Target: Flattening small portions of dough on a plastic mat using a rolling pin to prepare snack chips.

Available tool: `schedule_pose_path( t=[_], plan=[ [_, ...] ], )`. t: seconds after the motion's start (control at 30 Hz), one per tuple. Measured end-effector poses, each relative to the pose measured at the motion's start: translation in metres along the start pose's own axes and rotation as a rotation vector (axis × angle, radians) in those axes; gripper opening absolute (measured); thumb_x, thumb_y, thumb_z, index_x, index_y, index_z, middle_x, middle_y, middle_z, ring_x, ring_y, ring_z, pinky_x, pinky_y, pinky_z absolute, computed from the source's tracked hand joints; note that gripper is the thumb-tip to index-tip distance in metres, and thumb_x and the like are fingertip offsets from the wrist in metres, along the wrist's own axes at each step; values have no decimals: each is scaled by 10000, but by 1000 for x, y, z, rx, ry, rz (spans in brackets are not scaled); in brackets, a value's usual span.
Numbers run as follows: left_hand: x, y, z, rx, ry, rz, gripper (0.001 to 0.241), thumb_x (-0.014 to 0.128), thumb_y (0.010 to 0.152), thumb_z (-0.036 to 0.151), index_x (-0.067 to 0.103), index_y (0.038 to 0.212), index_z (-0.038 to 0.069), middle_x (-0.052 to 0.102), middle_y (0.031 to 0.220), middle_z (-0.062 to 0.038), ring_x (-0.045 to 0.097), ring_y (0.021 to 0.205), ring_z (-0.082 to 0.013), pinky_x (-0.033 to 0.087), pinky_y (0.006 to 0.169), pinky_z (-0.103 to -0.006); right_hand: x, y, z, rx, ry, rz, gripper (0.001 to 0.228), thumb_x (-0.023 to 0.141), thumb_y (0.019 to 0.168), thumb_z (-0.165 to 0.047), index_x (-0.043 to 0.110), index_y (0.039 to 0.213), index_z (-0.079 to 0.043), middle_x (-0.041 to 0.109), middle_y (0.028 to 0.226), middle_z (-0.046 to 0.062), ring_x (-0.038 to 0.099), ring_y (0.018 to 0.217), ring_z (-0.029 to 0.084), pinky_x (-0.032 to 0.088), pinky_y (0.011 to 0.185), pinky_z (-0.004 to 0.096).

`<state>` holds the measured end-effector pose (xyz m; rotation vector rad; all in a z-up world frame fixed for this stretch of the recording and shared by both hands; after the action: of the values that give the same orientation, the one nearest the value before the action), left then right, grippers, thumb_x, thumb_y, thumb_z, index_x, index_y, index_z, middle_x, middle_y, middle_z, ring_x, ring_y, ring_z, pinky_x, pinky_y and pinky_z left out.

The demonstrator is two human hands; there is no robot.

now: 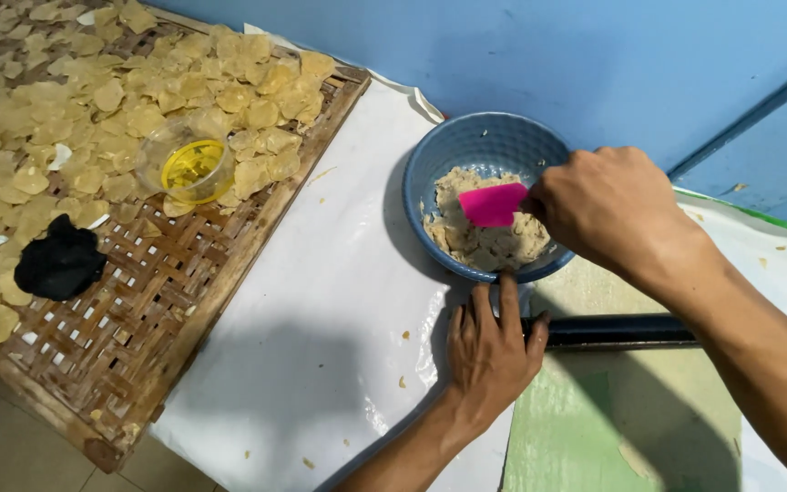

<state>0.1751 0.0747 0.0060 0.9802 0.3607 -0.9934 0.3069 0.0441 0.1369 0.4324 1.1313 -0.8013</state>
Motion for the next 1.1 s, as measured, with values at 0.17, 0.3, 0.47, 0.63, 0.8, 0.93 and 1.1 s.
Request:
schedule_pose_path(
  t=[0.17,0.3,0.47,0.63,0.8,0.93,1.1],
  plan=[
    [-6,4,3,31,20,61,507,708,917,266,573,1251,-90,545,972,-212,528,621,-293,463,589,-400,1,26,-16,-106,-46,78,358,600,998,-328,764,767,-109,687,601,57,599,415,236,436,416,352],
    [-4,3,2,30,32,46,551,681,936,266,545,1334,-89,557,1014,-226,533,636,-279,468,583,-389,9,46,-16,-103,32,-49,308,651,965,-353,795,852,-105,752,697,79,675,481,263,508,456,363],
    [-8,6,4,45,41,73,530,674,968,278,552,1335,-84,561,1009,-224,529,639,-275,473,578,-385,27,58,-12,-42,102,-245,318,646,972,-407,811,926,-139,793,809,60,719,584,271,543,534,364],
    [-10,4,7,49,51,104,538,689,961,287,556,1334,-77,571,1034,-235,546,677,-300,484,614,-408,43,51,-19,6,195,-388,315,640,998,-418,816,922,-168,785,769,9,669,545,195,532,534,318],
    [-9,1,6,55,67,108,578,714,924,283,562,1338,-91,575,1031,-238,557,662,-286,495,592,-380,69,31,-19,110,368,-266,396,618,940,-369,776,839,-20,745,755,184,697,605,377,549,614,450],
    [-8,-1,6,54,65,130,581,703,950,305,550,1358,-79,570,1014,-207,551,674,-266,480,587,-370,99,32,-13,39,562,-292,220,711,873,-328,830,975,-173,784,833,73,695,632,282,549,661,396],
    [-1,-2,4,45,54,112,610,667,954,318,514,1391,-78,567,1034,-210,569,681,-256,489,551,-360,100,15,-15,343,1408,-572,325,573,1045,-149,792,1075,90,808,953,141,694,740,184,532,630,276]
  ],
)
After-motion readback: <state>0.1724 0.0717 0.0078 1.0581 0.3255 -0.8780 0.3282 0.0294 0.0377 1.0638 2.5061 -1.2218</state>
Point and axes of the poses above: each hand's wrist, its own y-axis towards the middle knuckle, its own x-axis out of the palm, z = x × y, the point moved 7 cm from there along y, towards the middle knuckle
